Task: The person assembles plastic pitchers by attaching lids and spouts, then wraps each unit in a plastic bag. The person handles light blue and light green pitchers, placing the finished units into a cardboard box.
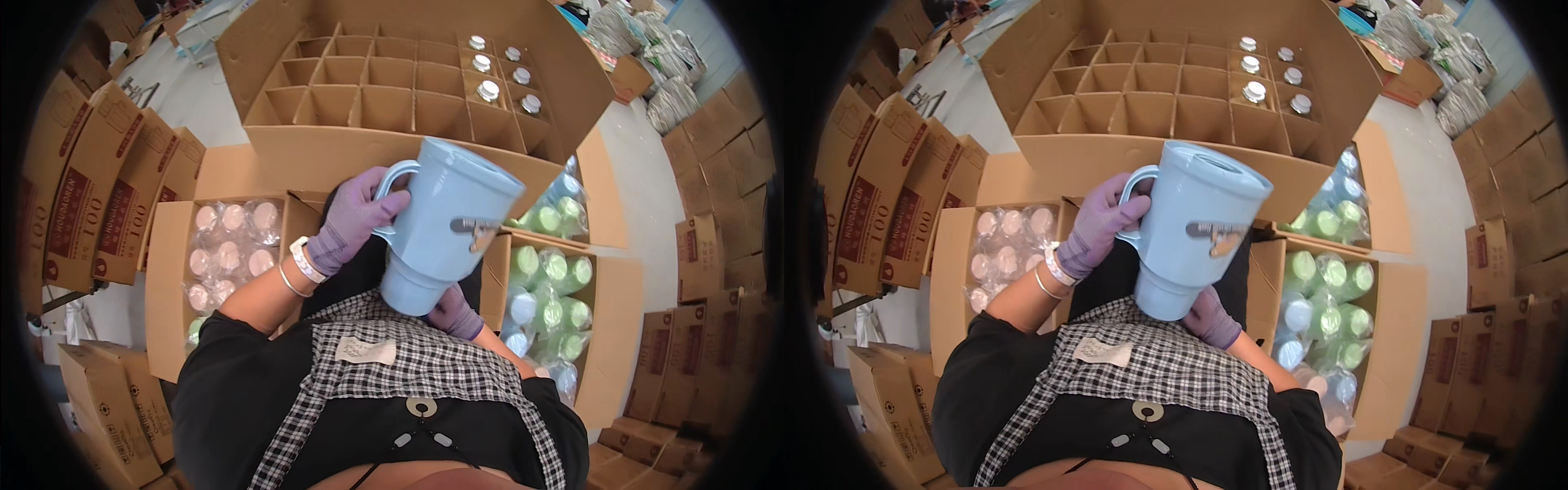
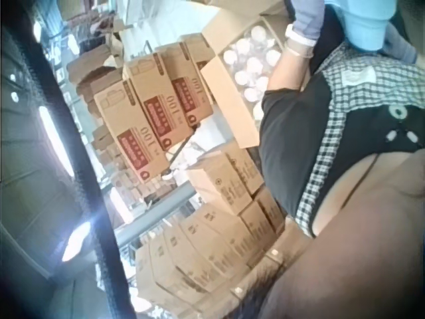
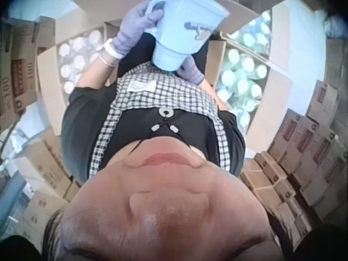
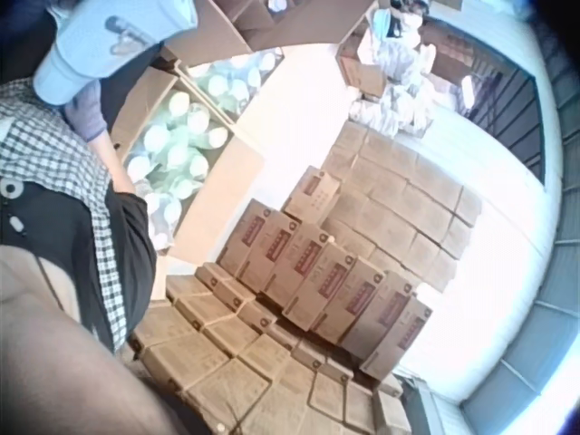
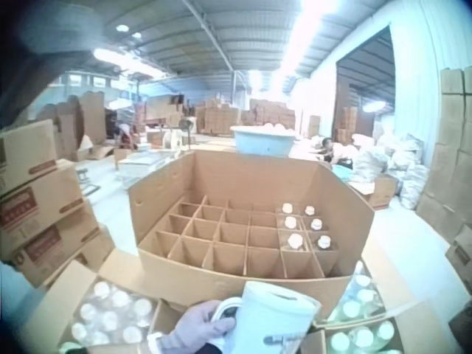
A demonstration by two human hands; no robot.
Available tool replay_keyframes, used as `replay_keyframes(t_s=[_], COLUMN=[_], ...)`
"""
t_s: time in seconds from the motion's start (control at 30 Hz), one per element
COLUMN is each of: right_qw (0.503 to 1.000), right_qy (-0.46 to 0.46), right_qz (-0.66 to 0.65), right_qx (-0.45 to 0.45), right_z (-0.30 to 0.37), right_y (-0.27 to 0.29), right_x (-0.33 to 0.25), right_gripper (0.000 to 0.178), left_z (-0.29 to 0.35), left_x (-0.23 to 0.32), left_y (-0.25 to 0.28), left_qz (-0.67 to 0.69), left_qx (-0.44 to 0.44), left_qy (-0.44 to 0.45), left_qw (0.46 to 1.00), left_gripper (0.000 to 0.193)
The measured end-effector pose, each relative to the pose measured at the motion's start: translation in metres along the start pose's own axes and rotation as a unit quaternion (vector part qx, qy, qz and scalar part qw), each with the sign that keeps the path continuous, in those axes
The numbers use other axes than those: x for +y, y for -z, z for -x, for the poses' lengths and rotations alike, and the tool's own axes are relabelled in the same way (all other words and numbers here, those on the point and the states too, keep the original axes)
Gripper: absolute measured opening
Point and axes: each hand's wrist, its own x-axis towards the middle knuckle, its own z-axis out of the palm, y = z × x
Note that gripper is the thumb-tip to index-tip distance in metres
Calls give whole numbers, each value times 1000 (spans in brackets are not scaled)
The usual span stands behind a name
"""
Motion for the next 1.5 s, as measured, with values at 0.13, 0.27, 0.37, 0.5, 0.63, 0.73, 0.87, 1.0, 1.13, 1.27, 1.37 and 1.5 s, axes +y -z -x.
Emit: replay_keyframes(t_s=[0.13, 0.27, 0.37, 0.5, 0.63, 0.73, 0.87, 1.0, 1.13, 1.27, 1.37, 1.5], right_qw=[829, 988, 988, 994, 986, 944, 915, 877, 841, 703, 465, 544], right_qy=[-222, -73, 35, -2, -51, -143, -161, -97, -236, -469, -768, -787], right_qz=[-398, -138, -84, -103, -129, -260, -309, -298, -184, 196, 320, 251], right_qx=[324, 2, -123, -19, 98, 144, 201, 363, 450, 498, 304, 147], right_z=[-37, -45, -40, -10, -14, 4, 5, 15, 54, 156, 265, 369], right_y=[75, 147, 133, 109, 91, 67, 63, 74, 87, 99, 132, 143], right_x=[-1, -25, -26, -43, -49, -31, -15, -2, 30, 104, 130, 170], right_gripper=[75, 135, 135, 115, 99, 95, 94, 92, 72, 70, 93, 60], left_z=[0, 8, 16, 29, 60, 61, 31, -42, -47, -12, -3, -5], left_x=[-8, -19, -31, -46, -46, -39, -26, 46, 48, -3, -6, -3], left_y=[12, -3, -3, 11, -10, -26, -34, -60, -83, -45, -52, -56], left_qz=[-13, -88, -71, -131, -306, -377, -326, -593, -692, -657, -681, -655], left_qx=[-47, -221, -241, -204, -112, -79, -83, -373, -516, -602, -565, -564], left_qy=[101, 91, 132, 103, -30, 0, 62, -246, -237, -214, -161, -155], left_qw=[994, 967, 959, 965, 945, 923, 940, 670, 446, 401, 437, 478], left_gripper=[36, 59, 49, 32, 21, 19, 21, 39, 22, 13, 11, 19])
